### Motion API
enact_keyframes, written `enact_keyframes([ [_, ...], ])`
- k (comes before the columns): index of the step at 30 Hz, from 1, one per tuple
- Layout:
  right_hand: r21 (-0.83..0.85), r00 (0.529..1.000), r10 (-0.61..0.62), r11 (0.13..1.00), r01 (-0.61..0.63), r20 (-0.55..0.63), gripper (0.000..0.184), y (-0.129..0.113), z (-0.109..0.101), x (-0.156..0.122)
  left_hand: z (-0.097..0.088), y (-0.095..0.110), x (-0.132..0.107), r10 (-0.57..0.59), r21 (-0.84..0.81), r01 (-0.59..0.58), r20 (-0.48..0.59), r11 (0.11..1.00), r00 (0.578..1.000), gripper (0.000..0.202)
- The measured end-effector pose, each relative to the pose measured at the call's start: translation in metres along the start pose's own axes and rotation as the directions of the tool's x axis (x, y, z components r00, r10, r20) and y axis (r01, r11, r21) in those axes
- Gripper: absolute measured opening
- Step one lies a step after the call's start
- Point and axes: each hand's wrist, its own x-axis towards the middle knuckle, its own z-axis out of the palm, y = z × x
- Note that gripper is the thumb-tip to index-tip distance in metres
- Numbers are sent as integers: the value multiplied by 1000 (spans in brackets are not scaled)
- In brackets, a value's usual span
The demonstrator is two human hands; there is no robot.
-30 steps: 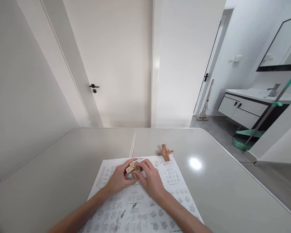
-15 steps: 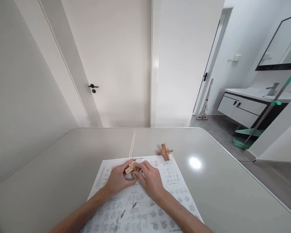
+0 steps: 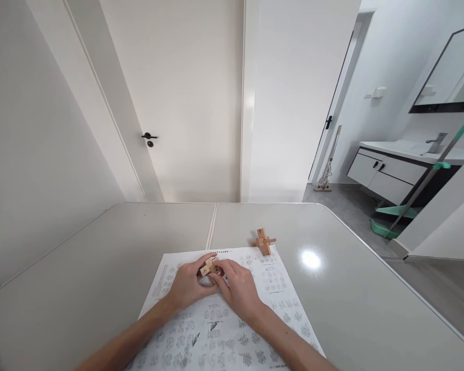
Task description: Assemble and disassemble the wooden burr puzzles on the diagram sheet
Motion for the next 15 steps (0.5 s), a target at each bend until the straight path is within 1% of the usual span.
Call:
enact_keyframes([
  [4, -13, 999, -30, 999, 31, 12, 15, -2, -1, 1, 1, -3, 1, 13, 35, -12, -20, 999, 1000, 63],
  [7, -7, 1000, -29, 1000, 29, 11, 14, -2, -1, 1, -1, -1, 1, 51, 50, -49, -49, 998, 998, 64],
  [10, 4, 1000, -21, 1000, 21, 8, 15, -1, 0, 0, -3, 2, 2, 63, 60, -60, -58, 996, 996, 61],
  [15, 20, 1000, -9, 1000, 9, 1, 15, 0, 1, 0, -3, 1, 2, 75, -24, -76, -47, 997, 996, 60],
])
